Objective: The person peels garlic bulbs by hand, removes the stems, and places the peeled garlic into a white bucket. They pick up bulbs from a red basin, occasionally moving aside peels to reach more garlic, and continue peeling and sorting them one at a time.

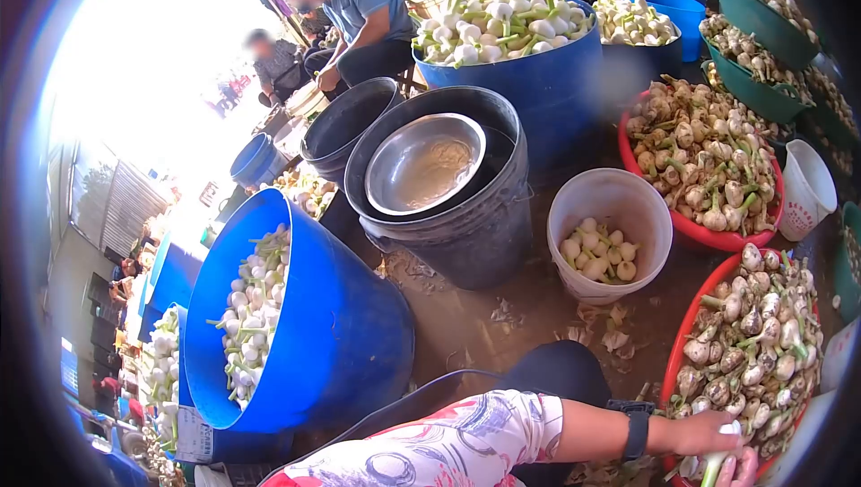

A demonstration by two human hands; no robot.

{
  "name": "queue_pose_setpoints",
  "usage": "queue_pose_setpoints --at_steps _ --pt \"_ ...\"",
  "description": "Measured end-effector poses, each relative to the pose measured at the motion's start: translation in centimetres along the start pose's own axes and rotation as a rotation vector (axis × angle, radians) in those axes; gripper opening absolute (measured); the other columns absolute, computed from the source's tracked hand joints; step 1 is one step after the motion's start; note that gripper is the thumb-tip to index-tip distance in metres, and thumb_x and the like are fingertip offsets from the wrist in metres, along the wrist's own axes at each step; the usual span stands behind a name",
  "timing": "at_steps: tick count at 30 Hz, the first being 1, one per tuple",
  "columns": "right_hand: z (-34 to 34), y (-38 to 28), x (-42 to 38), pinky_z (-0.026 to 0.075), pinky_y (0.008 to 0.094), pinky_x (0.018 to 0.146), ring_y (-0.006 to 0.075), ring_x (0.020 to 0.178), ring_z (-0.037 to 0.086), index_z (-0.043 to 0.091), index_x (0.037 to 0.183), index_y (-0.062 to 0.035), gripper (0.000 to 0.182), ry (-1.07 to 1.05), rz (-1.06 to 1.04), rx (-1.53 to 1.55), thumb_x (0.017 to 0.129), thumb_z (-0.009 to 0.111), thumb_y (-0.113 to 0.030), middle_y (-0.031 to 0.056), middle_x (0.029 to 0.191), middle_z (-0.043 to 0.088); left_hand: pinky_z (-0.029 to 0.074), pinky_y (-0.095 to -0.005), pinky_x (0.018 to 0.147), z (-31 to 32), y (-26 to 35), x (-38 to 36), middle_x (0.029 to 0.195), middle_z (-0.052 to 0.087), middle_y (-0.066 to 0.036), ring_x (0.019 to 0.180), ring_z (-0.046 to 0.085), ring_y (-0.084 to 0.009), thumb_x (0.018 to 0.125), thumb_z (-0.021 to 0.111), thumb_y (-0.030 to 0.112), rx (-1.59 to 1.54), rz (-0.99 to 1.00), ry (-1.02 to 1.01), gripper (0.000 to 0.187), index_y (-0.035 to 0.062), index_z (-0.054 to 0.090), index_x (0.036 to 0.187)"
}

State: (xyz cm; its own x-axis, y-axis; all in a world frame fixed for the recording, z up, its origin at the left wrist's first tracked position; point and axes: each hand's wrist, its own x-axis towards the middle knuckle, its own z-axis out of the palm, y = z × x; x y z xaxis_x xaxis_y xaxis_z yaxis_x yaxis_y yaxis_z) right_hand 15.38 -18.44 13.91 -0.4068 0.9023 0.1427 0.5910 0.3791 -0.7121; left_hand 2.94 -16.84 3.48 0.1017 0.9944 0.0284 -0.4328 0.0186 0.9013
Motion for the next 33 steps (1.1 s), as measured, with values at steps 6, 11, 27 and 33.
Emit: queue_pose_setpoints --at_steps 6,11,27,33 --pt "0.0 1.7 0.0 0.045 0.0326 0.06 0.0229 0.066 0.055 0.056 0.091 0.0028 0.02 0.241 0.23 -0.041 0.082 0.052 -0.015 0.0132 0.072 0.059 0.045 -0.0303 0.062 -0.3 4.5 -2.0 0.084 0.055 -0.009 0.075 0.054 -0.0162 0.064 0.061 0.015 0.136 0.015 -0.157 0.038 -0.0005 0.048 0.096" --pt "2.6 6.3 -0.9 0.042 0.0329 0.049 0.0195 0.054 0.053 0.054 0.098 -0.0001 0.029 -0.52 0.418 -0.379 0.078 0.048 -0.02 0.0162 0.064 0.053 0.039 -0.0286 0.072 -0.3 3.3 -0.9 0.097 0.053 -0.001 0.086 0.049 -0.0128 0.082 0.051 0.025 -0.765 -0.121 -0.076 0.034 0.01 0.045 0.112" --pt "5.1 -3.3 -0.8 0.042 0.0369 0.052 0.0319 0.058 0.056 0.056 0.075 0.0002 0.029 0.195 0.294 0.111 0.081 0.05 -0.027 0.0173 0.061 0.055 0.039 -0.0368 0.088 -0.4 6.5 -2.8 0.11 0.051 -0.011 0.101 0.048 -0.0238 0.085 0.032 0.051 -0.9 -0.337 -0.067 0.054 0.008 0.043 0.115" --pt "6.9 -3.0 -0.5 0.037 0.0255 0.046 0.0103 0.047 0.047 0.055 0.072 0.0 0.027 0.296 0.295 0.312 0.083 0.047 -0.023 0.0033 0.053 0.051 0.039 -0.0375 0.087 -0.8 6.5 -3.0 0.112 0.05 -0.011 0.102 0.048 -0.0243 0.085 0.028 0.053 -0.937 -0.367 -0.082 0.056 0.0084 0.042 0.116"
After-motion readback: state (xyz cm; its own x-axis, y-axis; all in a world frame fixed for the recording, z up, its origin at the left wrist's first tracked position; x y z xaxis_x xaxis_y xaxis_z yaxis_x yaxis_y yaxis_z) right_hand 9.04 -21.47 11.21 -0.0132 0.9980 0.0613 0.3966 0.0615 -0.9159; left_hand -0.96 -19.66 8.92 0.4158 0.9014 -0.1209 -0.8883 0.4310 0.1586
